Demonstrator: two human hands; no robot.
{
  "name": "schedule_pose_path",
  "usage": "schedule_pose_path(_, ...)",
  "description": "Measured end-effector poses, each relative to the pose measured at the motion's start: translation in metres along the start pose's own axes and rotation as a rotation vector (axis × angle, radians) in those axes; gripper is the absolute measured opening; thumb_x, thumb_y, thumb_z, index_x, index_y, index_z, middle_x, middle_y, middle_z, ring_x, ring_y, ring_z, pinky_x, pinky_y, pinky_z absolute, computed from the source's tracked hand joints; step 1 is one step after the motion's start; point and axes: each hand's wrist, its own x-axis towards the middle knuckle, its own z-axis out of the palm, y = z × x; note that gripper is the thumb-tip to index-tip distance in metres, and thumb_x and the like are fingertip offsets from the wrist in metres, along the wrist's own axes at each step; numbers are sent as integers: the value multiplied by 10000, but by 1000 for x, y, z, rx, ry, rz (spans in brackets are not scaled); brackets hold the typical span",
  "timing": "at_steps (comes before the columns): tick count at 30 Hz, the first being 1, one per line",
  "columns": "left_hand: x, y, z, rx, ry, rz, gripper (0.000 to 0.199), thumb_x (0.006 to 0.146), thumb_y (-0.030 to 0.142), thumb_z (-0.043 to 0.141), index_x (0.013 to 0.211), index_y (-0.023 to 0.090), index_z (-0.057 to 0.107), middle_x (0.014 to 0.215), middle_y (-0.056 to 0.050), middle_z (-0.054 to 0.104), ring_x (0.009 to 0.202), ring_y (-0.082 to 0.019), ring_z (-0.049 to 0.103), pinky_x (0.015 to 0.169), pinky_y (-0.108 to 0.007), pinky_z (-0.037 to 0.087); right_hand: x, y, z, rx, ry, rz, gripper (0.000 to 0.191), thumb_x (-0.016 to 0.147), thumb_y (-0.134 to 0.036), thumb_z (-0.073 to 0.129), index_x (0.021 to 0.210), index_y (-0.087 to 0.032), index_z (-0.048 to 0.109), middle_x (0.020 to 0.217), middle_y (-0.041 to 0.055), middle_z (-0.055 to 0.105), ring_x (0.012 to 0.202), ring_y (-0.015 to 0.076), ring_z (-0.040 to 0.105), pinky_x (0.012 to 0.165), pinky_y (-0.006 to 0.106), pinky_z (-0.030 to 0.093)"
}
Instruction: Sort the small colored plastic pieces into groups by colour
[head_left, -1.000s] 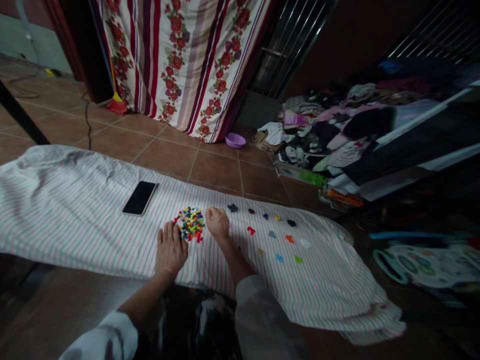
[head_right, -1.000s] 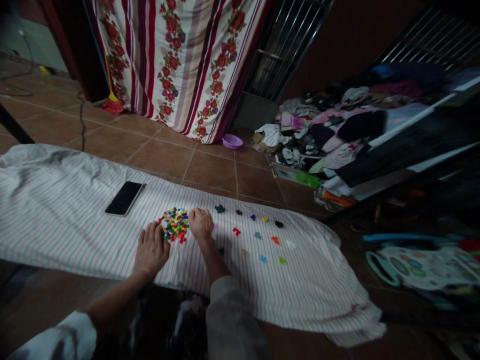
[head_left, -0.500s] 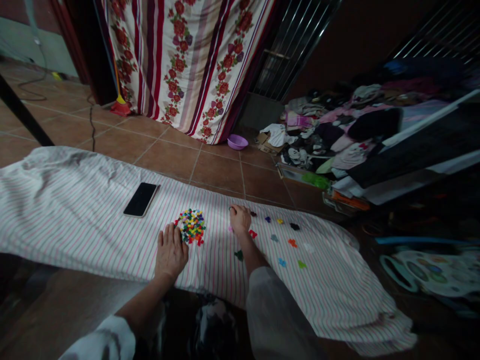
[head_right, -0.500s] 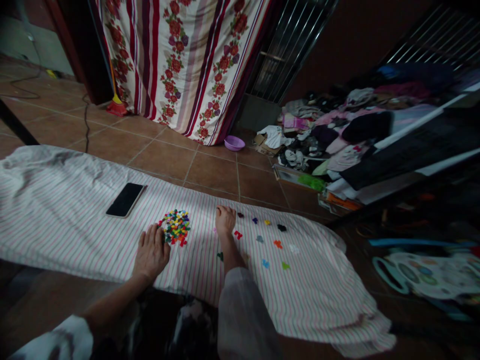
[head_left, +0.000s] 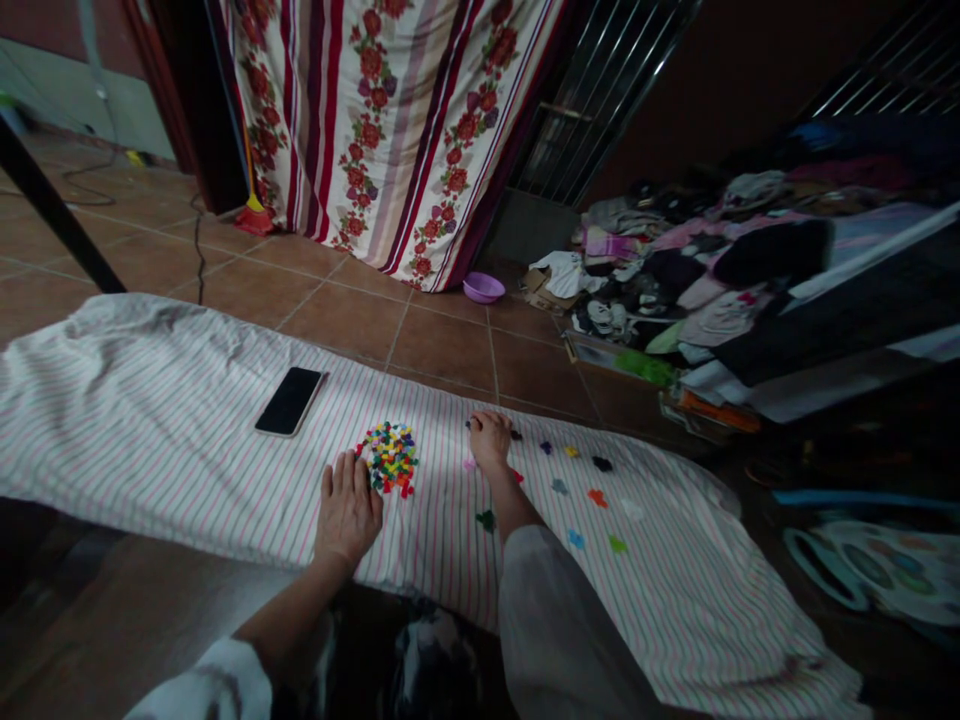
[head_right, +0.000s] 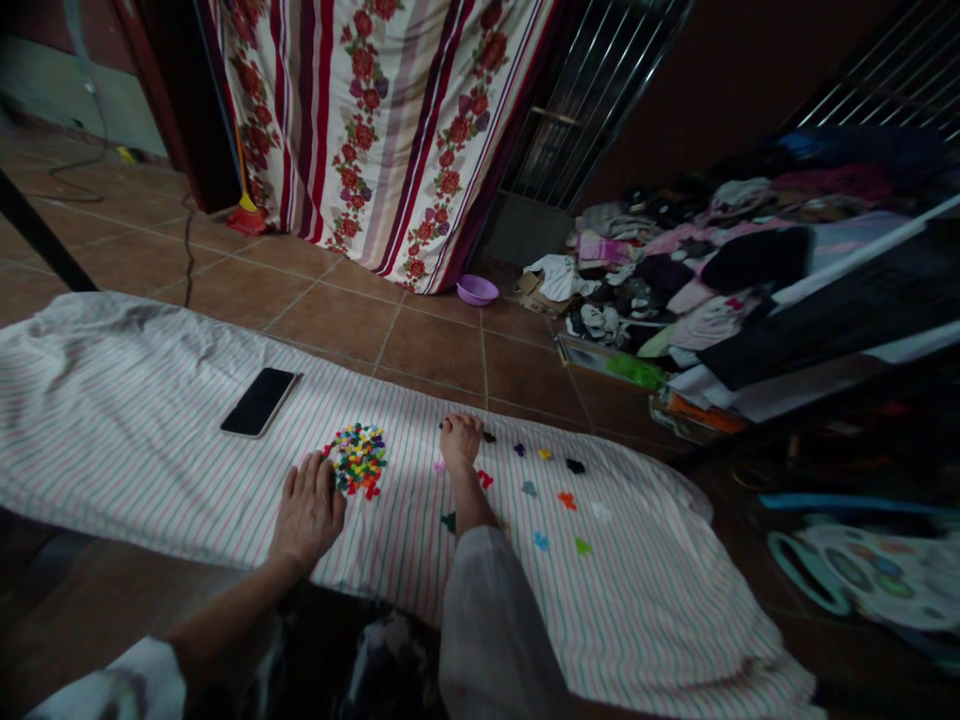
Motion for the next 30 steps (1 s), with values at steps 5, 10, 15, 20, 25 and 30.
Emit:
schedule_pose_path(5,0,1,0,6,9,3,502,854,258,396,1277,17,516,1388,-251,503,1355,-345,416,1113,-549,319,1,2,5,-14,-31,3,292,847,-148,482,954,-188,751,1045,96,700,1057,216,516,959,346,310)
schedule_pose_path(10,0,1,0,7,-3,-1,499,855,259,401,1272,11,520,1388,-255,501,1358,-347,412,1119,-549,308,0,1,4,-21,-58,3,323,841,-109,468,990,-166,749,1033,106,705,1062,217,534,967,339,318)
schedule_pose_path(15,0,1,0,15,-9,1,498,854,254,399,1266,5,526,1396,-260,491,1354,-354,414,1115,-552,311,-4,-2,1,-31,-53,-28,346,849,-113,466,1062,-171,733,1088,112,689,1094,229,507,974,350,322)
schedule_pose_path(20,1,1,-1,47,-3,15,499,855,258,400,1261,-1,533,1389,-256,500,1343,-355,428,1112,-544,319,-8,-1,-2,-26,-63,-85,349,859,-112,458,1063,-185,732,1120,106,686,1120,237,488,985,369,330)
schedule_pose_path(25,1,0,-2,32,-29,13,504,848,251,413,1262,-11,533,1385,-265,499,1337,-357,434,1113,-542,311,-6,1,-1,7,-46,-136,296,841,-105,474,980,-174,726,1053,91,710,1093,229,520,1001,361,342)
schedule_pose_path(30,1,0,-2,51,-26,17,503,849,252,406,1258,-10,535,1375,-261,511,1326,-357,447,1109,-541,318,-5,3,2,41,-18,-153,266,843,-120,466,945,-142,711,1019,117,710,1078,243,531,992,365,364)
